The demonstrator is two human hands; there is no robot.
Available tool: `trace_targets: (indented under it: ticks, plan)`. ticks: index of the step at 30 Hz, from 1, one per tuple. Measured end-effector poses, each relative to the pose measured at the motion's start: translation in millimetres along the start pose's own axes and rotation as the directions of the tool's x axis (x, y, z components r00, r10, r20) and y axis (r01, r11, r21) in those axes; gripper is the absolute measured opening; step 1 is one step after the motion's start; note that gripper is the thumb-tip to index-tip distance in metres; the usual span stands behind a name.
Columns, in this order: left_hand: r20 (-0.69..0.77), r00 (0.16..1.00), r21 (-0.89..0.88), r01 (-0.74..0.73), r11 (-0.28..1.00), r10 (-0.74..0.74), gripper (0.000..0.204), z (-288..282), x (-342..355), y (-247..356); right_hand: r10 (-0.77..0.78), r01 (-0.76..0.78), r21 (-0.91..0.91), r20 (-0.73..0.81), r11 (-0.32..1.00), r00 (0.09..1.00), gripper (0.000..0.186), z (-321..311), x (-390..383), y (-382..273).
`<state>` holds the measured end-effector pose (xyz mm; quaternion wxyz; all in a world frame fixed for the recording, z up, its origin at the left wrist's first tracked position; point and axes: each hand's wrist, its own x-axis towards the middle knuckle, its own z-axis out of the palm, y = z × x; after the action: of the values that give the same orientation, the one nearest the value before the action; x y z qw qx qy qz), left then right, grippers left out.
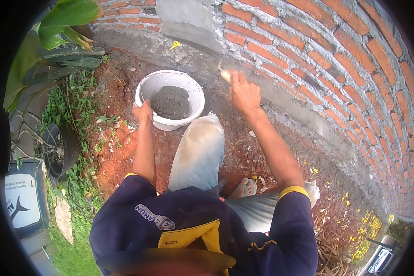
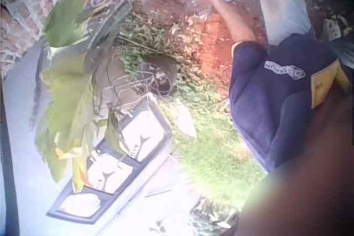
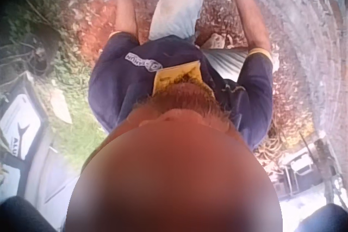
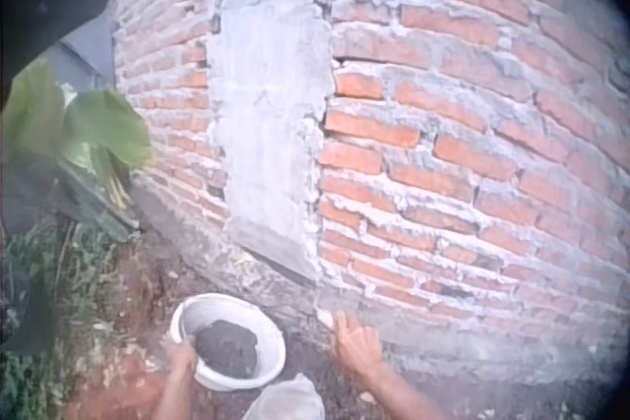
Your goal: The person scoops cement from a white bucket with a trowel and applies it to the gaps between bricks on a curved brick wall. The person repeatedly scoops and spreads cement along the wall surface.
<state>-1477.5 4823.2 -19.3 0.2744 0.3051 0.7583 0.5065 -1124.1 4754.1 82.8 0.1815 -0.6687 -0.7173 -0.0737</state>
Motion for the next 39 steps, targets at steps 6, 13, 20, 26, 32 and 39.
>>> trace_targets:
  ticks: [6, 13, 20, 26, 32, 39]
  plan:
    - [-0.033, 0.987, -0.348, 0.139, 0.927, -0.160, 0.029, -85, -13, -46, 0.107, -0.078, -0.172, 0.163, 0.982, 0.981, 0.049, 24, 36, 41]
    - [-0.074, 0.987, -0.340, 0.110, 0.934, -0.143, 0.029, -156, -34, -63, 0.103, -0.099, -0.031, 0.155, 0.995, 0.982, 0.040, 43, 37, 55]
    - [-0.135, 0.973, -0.037, 0.182, 0.983, -0.186, 0.034, -147, -19, -43, 0.087, -0.096, 0.130, 0.077, 0.987, 0.993, 0.048, 44, 45, 55]
    - [-0.115, 0.987, -0.045, 0.104, 0.994, -0.109, 0.035, -149, -24, -50, 0.061, -0.049, -0.042, 0.402, 0.998, 0.913, 0.041, 43, 46, 50]
    - [-0.135, 0.987, 0.014, 0.096, 0.995, -0.093, 0.033, -150, -23, -50, 0.051, -0.045, -0.027, 0.268, 0.999, 0.962, 0.035, 38, 45, 41]
    - [-0.116, 0.986, -0.079, 0.114, 0.990, -0.123, 0.026, -151, -11, -72, 0.093, -0.089, -0.031, 0.169, 0.996, 0.981, 0.030, 41, 55, 46]
